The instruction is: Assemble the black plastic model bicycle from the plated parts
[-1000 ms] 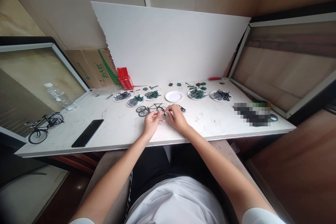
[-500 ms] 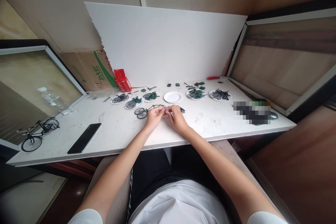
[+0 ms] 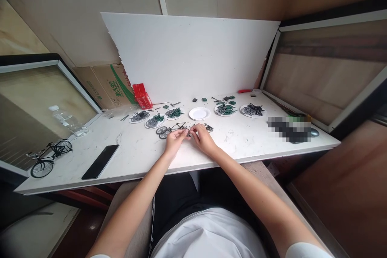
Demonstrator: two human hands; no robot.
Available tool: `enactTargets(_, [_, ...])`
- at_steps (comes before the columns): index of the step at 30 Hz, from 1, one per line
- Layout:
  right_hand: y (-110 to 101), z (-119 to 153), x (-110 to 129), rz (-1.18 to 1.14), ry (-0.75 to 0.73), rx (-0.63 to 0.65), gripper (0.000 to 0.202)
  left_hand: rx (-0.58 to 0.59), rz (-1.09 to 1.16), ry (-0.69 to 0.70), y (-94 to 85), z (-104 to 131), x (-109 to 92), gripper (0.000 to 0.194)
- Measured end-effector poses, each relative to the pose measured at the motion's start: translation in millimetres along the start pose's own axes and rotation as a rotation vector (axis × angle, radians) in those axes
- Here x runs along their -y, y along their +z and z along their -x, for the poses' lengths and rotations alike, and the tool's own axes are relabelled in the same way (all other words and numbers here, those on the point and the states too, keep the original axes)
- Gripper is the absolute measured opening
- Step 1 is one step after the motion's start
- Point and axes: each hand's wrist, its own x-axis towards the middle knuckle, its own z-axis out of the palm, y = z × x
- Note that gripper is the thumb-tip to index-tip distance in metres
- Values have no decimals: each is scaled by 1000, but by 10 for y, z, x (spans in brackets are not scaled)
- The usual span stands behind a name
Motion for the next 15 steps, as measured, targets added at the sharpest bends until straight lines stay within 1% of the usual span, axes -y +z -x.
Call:
enactTargets(8, [9, 11, -29, -23, 18, 3, 16, 98, 72, -27, -12, 13, 12, 43])
enactTargets(15, [10, 16, -45, -27, 43, -13, 20, 119, 132, -82, -18, -15, 57, 45])
